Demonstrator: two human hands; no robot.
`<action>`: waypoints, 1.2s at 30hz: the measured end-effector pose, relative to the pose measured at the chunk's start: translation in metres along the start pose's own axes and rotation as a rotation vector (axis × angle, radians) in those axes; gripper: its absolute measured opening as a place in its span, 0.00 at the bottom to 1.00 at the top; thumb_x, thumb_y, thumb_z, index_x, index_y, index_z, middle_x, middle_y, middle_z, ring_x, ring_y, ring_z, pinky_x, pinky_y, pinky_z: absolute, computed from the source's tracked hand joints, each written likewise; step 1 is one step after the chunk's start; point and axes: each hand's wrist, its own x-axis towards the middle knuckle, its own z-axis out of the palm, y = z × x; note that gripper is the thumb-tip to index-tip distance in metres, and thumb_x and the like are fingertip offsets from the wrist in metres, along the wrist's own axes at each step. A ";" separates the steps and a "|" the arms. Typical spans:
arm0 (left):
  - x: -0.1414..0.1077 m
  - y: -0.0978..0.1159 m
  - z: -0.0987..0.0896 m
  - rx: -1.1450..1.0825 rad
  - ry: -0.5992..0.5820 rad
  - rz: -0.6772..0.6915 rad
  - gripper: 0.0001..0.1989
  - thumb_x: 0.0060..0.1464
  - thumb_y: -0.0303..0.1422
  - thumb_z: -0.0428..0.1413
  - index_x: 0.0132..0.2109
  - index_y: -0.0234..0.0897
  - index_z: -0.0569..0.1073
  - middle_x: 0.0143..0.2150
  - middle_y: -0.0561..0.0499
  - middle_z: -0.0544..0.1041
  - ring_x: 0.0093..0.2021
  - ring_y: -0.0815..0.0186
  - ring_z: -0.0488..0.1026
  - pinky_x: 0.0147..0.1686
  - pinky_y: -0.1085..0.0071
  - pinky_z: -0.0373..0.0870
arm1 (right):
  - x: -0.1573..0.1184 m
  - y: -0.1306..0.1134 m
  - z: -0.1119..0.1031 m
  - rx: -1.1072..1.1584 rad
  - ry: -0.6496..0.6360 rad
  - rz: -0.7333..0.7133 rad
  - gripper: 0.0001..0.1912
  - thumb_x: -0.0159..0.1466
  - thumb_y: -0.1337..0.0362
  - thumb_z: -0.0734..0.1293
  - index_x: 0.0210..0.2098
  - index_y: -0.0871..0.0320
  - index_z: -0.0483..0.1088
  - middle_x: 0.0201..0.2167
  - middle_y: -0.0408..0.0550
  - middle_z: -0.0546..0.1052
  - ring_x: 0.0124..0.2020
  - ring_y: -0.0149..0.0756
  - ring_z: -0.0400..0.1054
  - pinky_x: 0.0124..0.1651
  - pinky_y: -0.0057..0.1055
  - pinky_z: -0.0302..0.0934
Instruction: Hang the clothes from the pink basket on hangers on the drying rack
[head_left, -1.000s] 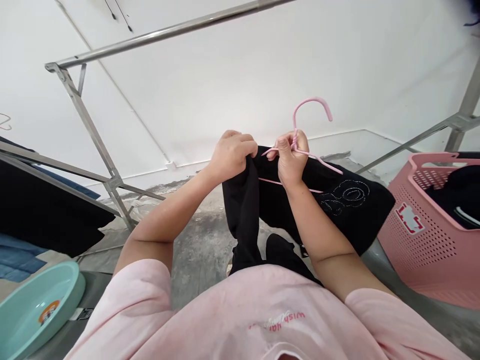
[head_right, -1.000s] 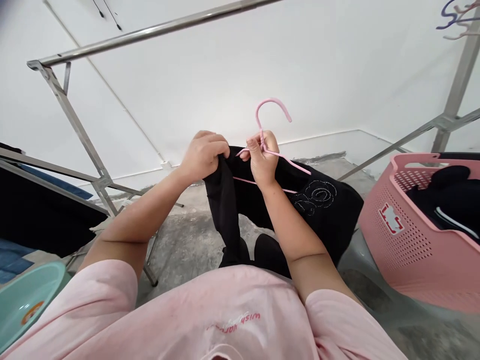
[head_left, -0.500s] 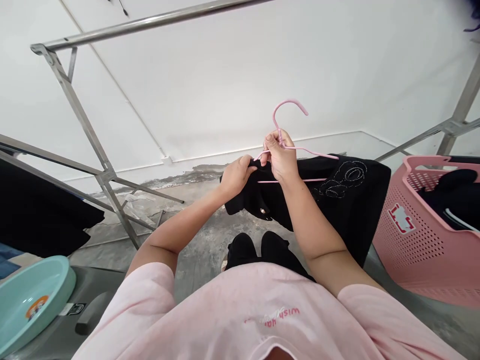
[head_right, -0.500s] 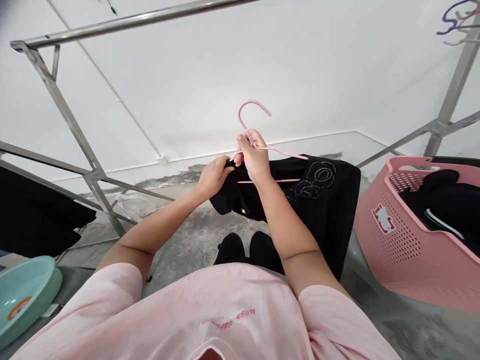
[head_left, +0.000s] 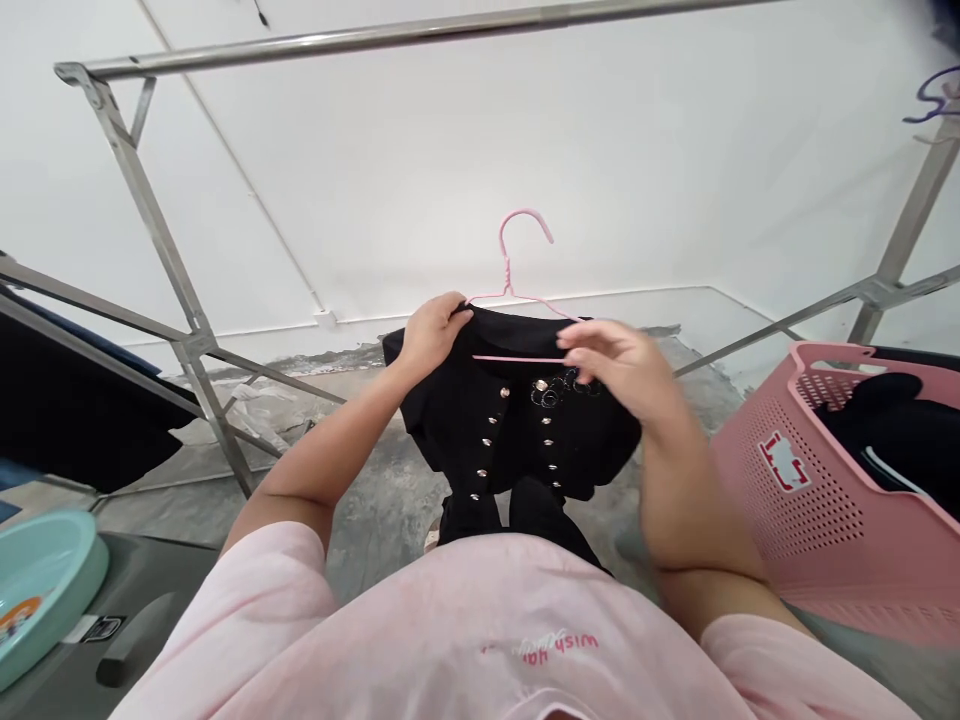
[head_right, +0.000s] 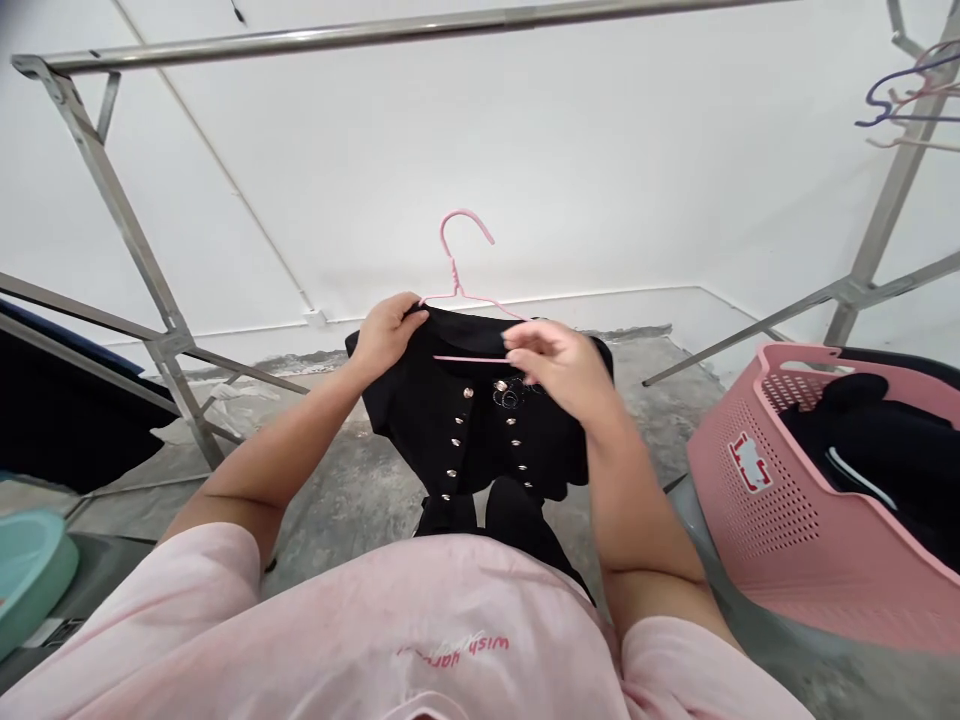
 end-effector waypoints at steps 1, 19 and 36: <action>0.002 -0.007 -0.004 0.000 0.007 0.004 0.08 0.63 0.34 0.50 0.41 0.39 0.73 0.40 0.48 0.78 0.43 0.58 0.74 0.45 0.65 0.67 | -0.001 0.005 -0.015 -0.082 0.075 -0.030 0.15 0.65 0.53 0.71 0.45 0.56 0.76 0.42 0.50 0.77 0.36 0.34 0.71 0.39 0.34 0.69; -0.003 -0.051 -0.006 0.088 0.045 0.101 0.08 0.63 0.32 0.50 0.42 0.39 0.75 0.40 0.47 0.77 0.44 0.57 0.72 0.46 0.64 0.66 | 0.048 0.095 -0.010 -0.254 -0.133 0.074 0.13 0.55 0.55 0.69 0.31 0.59 0.73 0.30 0.46 0.75 0.31 0.33 0.64 0.37 0.32 0.57; -0.030 -0.061 0.009 0.066 0.006 0.004 0.09 0.63 0.34 0.50 0.45 0.40 0.74 0.42 0.45 0.78 0.47 0.56 0.72 0.46 0.63 0.67 | 0.049 0.112 0.021 -0.090 0.111 0.090 0.17 0.46 0.55 0.75 0.26 0.57 0.66 0.26 0.43 0.69 0.29 0.33 0.62 0.35 0.32 0.59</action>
